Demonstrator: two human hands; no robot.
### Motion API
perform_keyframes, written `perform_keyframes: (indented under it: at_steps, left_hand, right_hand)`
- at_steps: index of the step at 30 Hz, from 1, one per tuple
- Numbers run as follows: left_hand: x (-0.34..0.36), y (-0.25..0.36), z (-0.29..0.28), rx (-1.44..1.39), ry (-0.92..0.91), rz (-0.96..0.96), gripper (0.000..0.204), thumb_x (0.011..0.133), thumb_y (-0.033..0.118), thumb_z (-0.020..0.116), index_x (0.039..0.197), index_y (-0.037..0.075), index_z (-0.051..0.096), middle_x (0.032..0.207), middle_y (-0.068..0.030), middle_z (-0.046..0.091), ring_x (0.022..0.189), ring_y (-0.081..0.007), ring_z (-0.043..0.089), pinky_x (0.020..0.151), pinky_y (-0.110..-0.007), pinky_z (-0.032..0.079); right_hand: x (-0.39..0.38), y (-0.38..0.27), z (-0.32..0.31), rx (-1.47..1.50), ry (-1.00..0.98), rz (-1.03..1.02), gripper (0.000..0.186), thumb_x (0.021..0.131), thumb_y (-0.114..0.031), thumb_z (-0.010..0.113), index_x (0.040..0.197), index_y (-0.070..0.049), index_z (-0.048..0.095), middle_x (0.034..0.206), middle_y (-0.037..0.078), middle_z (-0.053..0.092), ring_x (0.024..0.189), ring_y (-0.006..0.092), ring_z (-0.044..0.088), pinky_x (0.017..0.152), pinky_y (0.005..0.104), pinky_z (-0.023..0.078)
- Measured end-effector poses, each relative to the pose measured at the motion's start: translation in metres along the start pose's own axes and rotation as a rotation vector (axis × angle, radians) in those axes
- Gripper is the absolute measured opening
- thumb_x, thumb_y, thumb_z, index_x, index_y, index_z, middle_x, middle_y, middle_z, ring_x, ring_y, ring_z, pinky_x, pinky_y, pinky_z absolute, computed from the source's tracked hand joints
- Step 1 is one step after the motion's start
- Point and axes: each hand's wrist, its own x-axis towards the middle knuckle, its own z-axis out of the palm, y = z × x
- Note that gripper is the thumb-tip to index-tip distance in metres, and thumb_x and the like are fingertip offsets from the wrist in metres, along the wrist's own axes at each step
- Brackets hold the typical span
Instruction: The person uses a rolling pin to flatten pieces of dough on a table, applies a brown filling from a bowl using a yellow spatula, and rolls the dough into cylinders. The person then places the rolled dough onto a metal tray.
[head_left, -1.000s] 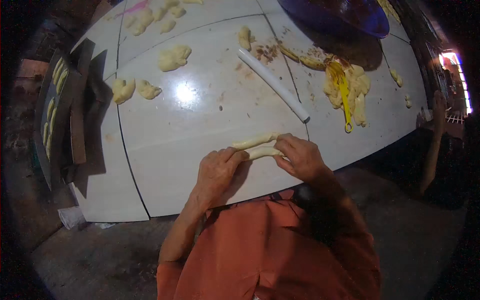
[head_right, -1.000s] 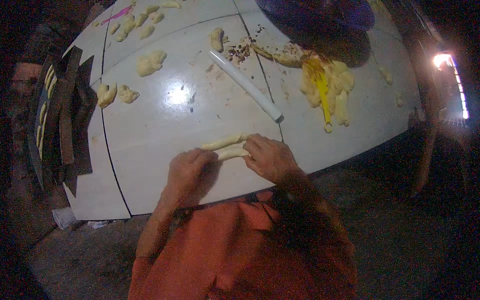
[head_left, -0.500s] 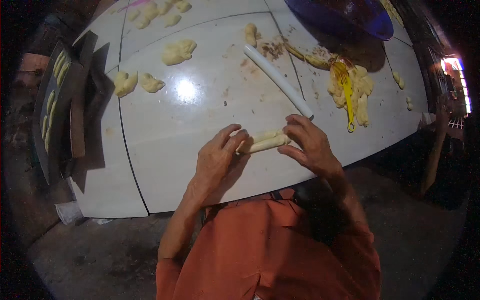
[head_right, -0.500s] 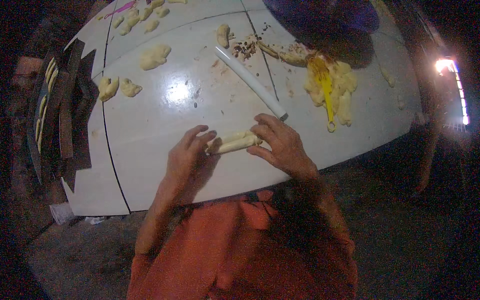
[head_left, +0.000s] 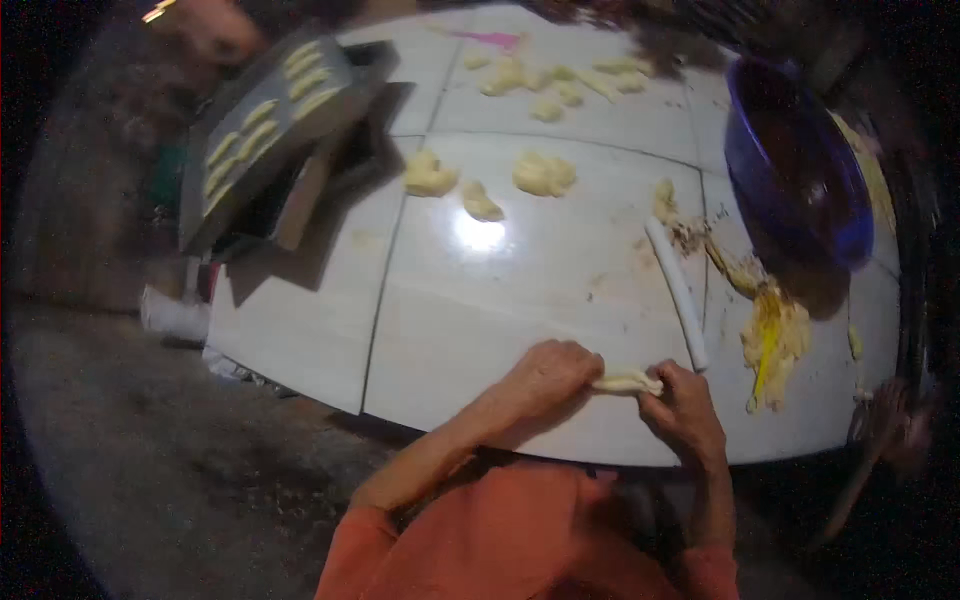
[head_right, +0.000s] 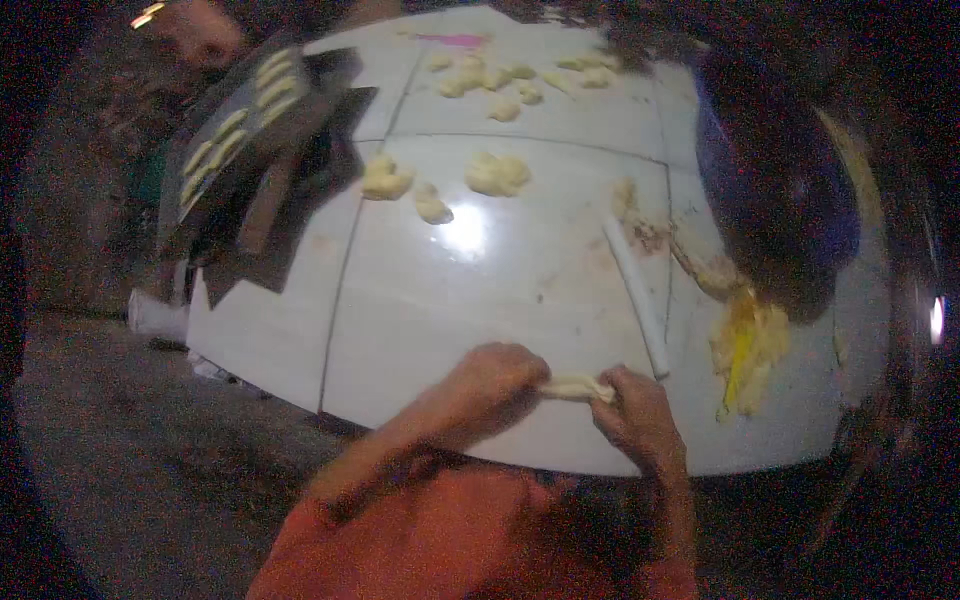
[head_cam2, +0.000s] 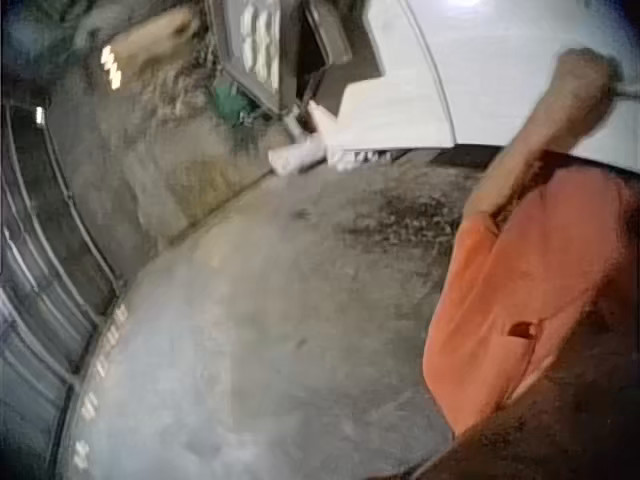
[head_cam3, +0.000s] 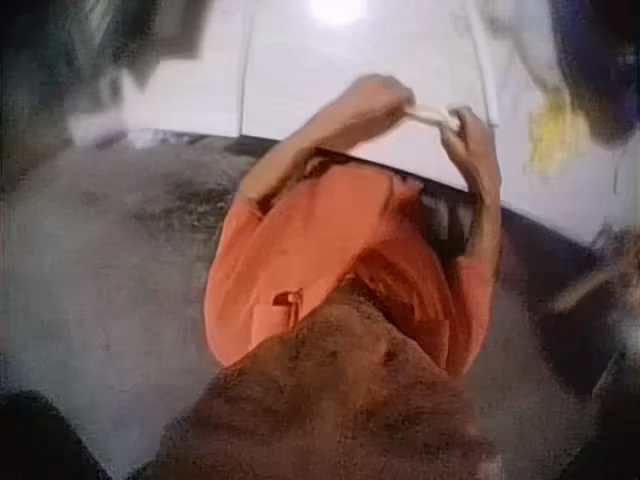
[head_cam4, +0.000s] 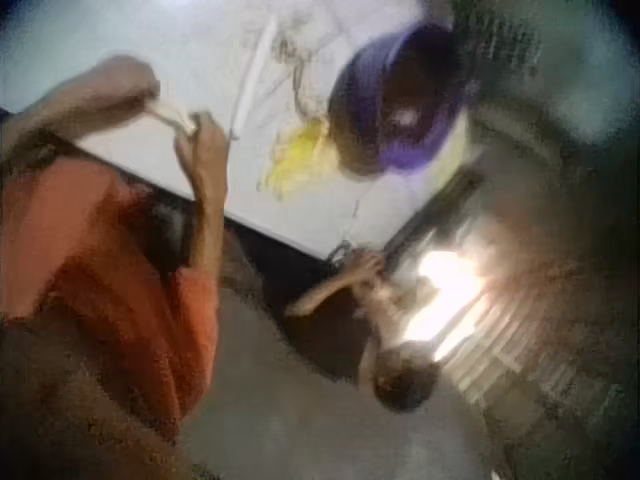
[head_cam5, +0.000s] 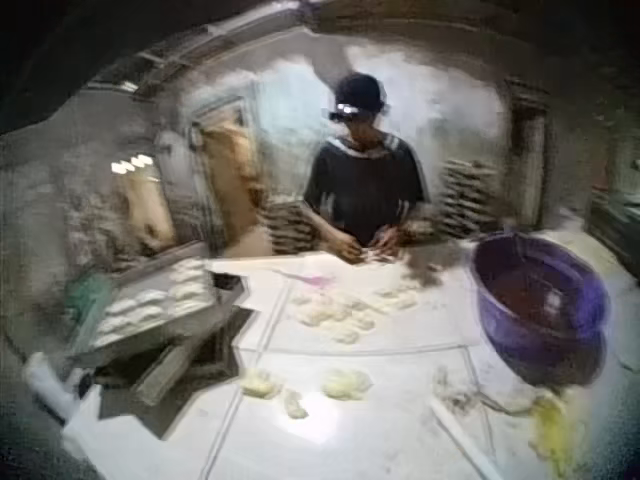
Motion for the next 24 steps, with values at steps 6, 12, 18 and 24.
perform_keyframes:
  at_steps: [6, 12, 18, 24]
  left_hand:
    - [-0.045, -0.002, -0.061, -0.141, 0.14, -0.084, 0.018, 0.091, 0.009, 0.062, 0.108, 0.006, 0.058, 0.088, -0.0149, 0.066, 0.082, -0.0371, 0.068, 0.07, -0.046, 0.054]
    - [-0.113, -0.067, -0.152, -0.041, 0.347, -0.106, 0.034, 0.089, 0.011, 0.071, 0.122, 0.005, 0.065, 0.108, -0.0136, 0.072, 0.092, -0.0327, 0.072, 0.077, -0.041, 0.059]
    - [-0.175, -0.159, -0.292, 0.153, 0.613, 0.019, 0.027, 0.088, 0.006, 0.071, 0.114, 0.004, 0.067, 0.104, -0.0122, 0.071, 0.089, -0.0327, 0.071, 0.075, -0.041, 0.057]
    - [-0.219, -0.275, -0.457, 0.135, 0.673, -0.174, 0.031, 0.087, 0.014, 0.076, 0.116, 0.004, 0.072, 0.111, -0.0158, 0.073, 0.096, -0.0302, 0.072, 0.082, -0.039, 0.057]
  right_hand:
    - [0.022, -0.078, 0.005, -0.017, 0.098, -0.161, 0.03, 0.092, -0.012, 0.067, 0.119, 0.001, 0.065, 0.098, 0.022, 0.071, 0.086, 0.0348, 0.071, 0.079, 0.043, 0.056]
    - [0.114, -0.167, 0.027, -0.131, -0.014, -0.576, 0.027, 0.087, -0.016, 0.079, 0.11, -0.004, 0.072, 0.096, 0.015, 0.073, 0.083, 0.0259, 0.073, 0.071, 0.0369, 0.058]
    - [0.203, -0.332, 0.085, -0.262, 0.136, -0.851, 0.026, 0.082, -0.006, 0.082, 0.106, -0.004, 0.071, 0.093, 0.01, 0.072, 0.072, 0.0236, 0.068, 0.065, 0.0344, 0.054]
    - [0.33, -0.498, 0.131, -0.183, 0.088, -0.969, 0.028, 0.085, 0.001, 0.077, 0.111, 0.001, 0.069, 0.095, 0.015, 0.072, 0.08, 0.0232, 0.071, 0.074, 0.0334, 0.056]
